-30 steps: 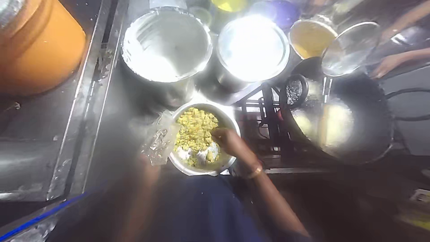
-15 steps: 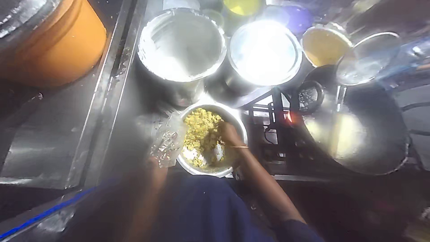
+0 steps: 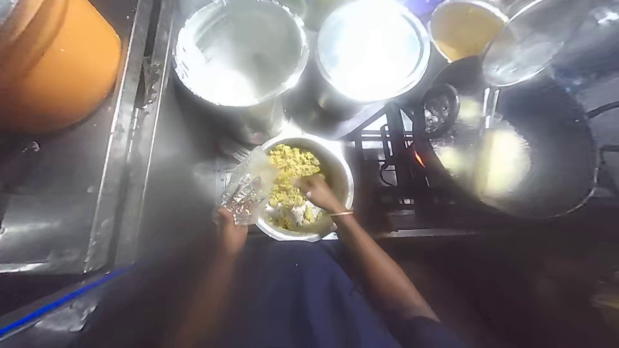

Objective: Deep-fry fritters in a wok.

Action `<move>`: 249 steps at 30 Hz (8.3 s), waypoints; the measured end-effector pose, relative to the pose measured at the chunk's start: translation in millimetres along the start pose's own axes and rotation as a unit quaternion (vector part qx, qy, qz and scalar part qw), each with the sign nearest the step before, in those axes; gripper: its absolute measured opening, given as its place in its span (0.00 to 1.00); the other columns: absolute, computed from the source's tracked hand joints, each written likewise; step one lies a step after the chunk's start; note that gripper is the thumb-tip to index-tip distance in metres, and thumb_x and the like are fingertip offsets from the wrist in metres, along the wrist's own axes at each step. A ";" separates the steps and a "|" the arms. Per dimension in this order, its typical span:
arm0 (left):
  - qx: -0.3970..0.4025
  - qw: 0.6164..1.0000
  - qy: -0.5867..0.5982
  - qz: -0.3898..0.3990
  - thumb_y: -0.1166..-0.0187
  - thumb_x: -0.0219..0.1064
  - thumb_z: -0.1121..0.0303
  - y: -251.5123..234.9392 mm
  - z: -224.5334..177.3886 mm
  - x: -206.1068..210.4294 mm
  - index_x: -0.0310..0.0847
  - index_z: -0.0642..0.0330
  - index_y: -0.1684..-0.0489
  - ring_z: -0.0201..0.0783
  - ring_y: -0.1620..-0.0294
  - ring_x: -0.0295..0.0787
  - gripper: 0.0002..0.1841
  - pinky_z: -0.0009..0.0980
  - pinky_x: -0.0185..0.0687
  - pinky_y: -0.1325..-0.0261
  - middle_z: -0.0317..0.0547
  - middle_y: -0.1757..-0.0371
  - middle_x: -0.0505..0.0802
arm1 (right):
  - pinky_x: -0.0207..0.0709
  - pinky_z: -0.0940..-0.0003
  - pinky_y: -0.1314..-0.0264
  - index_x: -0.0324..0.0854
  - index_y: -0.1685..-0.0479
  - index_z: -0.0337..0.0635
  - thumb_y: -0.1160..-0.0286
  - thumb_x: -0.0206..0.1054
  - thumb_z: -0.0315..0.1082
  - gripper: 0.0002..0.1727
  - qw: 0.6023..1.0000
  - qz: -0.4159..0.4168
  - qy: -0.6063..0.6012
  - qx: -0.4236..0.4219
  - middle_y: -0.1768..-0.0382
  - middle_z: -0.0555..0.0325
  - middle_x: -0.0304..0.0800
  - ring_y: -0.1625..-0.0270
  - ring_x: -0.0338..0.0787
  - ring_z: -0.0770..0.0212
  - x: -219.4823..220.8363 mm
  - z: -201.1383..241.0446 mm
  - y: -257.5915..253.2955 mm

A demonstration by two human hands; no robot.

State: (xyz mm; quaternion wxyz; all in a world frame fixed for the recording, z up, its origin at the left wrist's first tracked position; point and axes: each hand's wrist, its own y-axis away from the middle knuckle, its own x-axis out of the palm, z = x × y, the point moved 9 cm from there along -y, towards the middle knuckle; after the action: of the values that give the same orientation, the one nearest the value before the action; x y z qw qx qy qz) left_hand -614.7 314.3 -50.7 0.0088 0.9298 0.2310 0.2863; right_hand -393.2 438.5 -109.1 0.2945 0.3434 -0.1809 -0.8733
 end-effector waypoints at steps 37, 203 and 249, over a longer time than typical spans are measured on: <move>-0.056 0.992 -0.112 0.023 0.15 0.49 0.36 18.8 29.0 58.2 0.58 0.78 0.25 0.18 0.34 0.82 0.44 0.24 0.78 0.27 0.36 0.37 0.87 | 0.78 0.72 0.29 0.71 0.26 0.20 0.13 0.46 0.45 0.33 0.923 -0.169 -0.266 -0.219 0.34 0.42 0.86 0.35 0.86 0.69 -8.8 72.8 69.2; 0.023 0.999 -0.032 -0.029 0.34 0.65 0.28 1.8 8.2 -30.4 0.63 0.62 0.24 0.36 0.39 0.91 0.49 0.40 0.88 0.34 0.38 0.43 0.93 | 0.89 0.63 0.45 0.87 0.46 0.31 0.23 0.69 0.36 0.17 0.859 -0.475 0.105 -0.157 0.53 0.48 0.94 0.54 0.94 0.64 -280.8 27.4 247.3; -0.143 0.980 -0.025 0.138 0.39 0.73 0.32 27.1 34.8 74.4 0.84 0.36 0.62 0.11 0.64 0.88 0.22 0.14 0.84 0.57 0.15 0.68 0.92 | 0.55 0.66 0.07 0.51 0.17 0.11 0.19 0.41 0.75 0.62 0.888 -0.137 -0.195 -0.394 0.14 0.19 0.55 0.09 0.63 0.53 35.8 108.4 87.6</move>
State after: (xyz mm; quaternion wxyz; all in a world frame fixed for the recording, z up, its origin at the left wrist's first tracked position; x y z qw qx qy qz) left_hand -530.3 326.5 -36.5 0.1077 0.9488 0.0573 0.2915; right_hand -456.8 361.3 -5.6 0.2416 0.0431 0.1729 -0.9539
